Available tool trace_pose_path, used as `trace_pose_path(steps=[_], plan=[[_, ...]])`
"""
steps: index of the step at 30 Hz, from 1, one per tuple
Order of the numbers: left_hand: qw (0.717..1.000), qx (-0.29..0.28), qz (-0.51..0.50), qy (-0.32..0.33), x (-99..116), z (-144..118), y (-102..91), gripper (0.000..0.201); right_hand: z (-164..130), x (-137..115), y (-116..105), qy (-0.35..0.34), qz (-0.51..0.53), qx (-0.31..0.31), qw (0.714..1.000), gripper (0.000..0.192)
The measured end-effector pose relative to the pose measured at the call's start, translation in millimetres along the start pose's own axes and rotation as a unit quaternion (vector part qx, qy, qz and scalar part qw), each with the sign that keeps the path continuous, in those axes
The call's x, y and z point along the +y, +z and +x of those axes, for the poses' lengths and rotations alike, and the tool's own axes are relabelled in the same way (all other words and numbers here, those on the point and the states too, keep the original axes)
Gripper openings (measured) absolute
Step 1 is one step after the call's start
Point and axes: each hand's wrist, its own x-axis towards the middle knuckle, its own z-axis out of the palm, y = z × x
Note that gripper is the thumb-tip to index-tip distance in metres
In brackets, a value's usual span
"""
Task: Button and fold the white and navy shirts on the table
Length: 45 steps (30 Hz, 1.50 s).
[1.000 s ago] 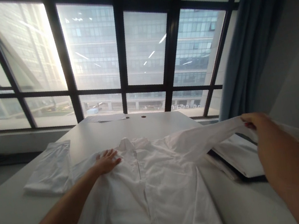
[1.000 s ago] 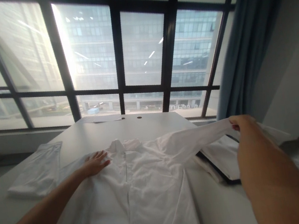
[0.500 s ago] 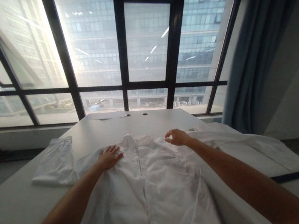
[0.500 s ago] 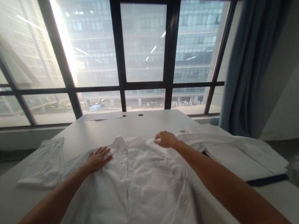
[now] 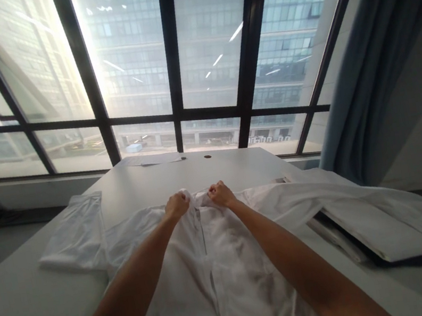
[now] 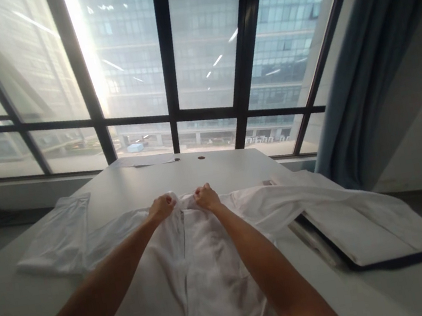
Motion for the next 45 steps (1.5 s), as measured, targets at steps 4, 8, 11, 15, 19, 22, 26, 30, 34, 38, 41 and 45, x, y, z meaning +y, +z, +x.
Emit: trace_pose_path(steps=[4, 8, 11, 15, 19, 22, 26, 30, 34, 38, 41, 45], plan=[[0.985, -0.011, -0.165, 0.057, -12, -8, -2.6, 0.016, -22, 4, -14, 0.032, -0.003, -0.015, 0.999, 0.058], [0.916, -0.143, -0.364, 0.083, -29, -28, -9.9, 0.017, -42, 4, -24, 0.073, -0.086, -0.033, 0.993, 0.038], [0.892, -0.182, -0.404, 0.093, -31, -42, -12.9, 0.023, -51, 1, -22, 0.035, -0.119, 0.016, 0.992, 0.039], [0.912, -0.115, -0.372, 0.13, -25, -54, -12.0, 0.027, -54, 0, -14, -0.098, -0.075, 0.015, 0.992, 0.064], [0.955, -0.051, -0.245, 0.158, -23, -63, -8.6, 0.012, -53, 4, -16, -0.115, 0.015, -0.05, 0.992, 0.057], [0.951, -0.075, -0.156, 0.254, -20, -71, -9.6, 0.012, -53, 2, -24, -0.171, 0.165, -0.069, 0.969, 0.047], [0.934, -0.085, -0.082, 0.336, -12, -81, -18.3, 0.016, -55, -10, -29, -0.279, 0.301, -0.031, 0.911, 0.045], [0.935, -0.038, -0.117, 0.333, -7, -88, -26.3, 0.011, -55, -19, -24, -0.267, 0.332, 0.019, 0.905, 0.03], [0.933, 0.064, -0.171, 0.31, 0, -94, -23.9, 0.018, -52, -20, -22, -0.236, 0.348, 0.024, 0.907, 0.028], [0.928, 0.123, -0.265, 0.231, 10, -96, -17.8, 0.021, -50, -18, -21, -0.201, 0.381, 0.0, 0.902, 0.03], [0.907, 0.089, -0.365, 0.19, 11, -93, -17.0, 0.029, -48, -17, -20, -0.171, 0.428, -0.02, 0.887, 0.034], [0.878, 0.02, -0.454, 0.15, 7, -89, -20.0, 0.041, -46, -15, -21, -0.126, 0.482, -0.033, 0.867, 0.033]])
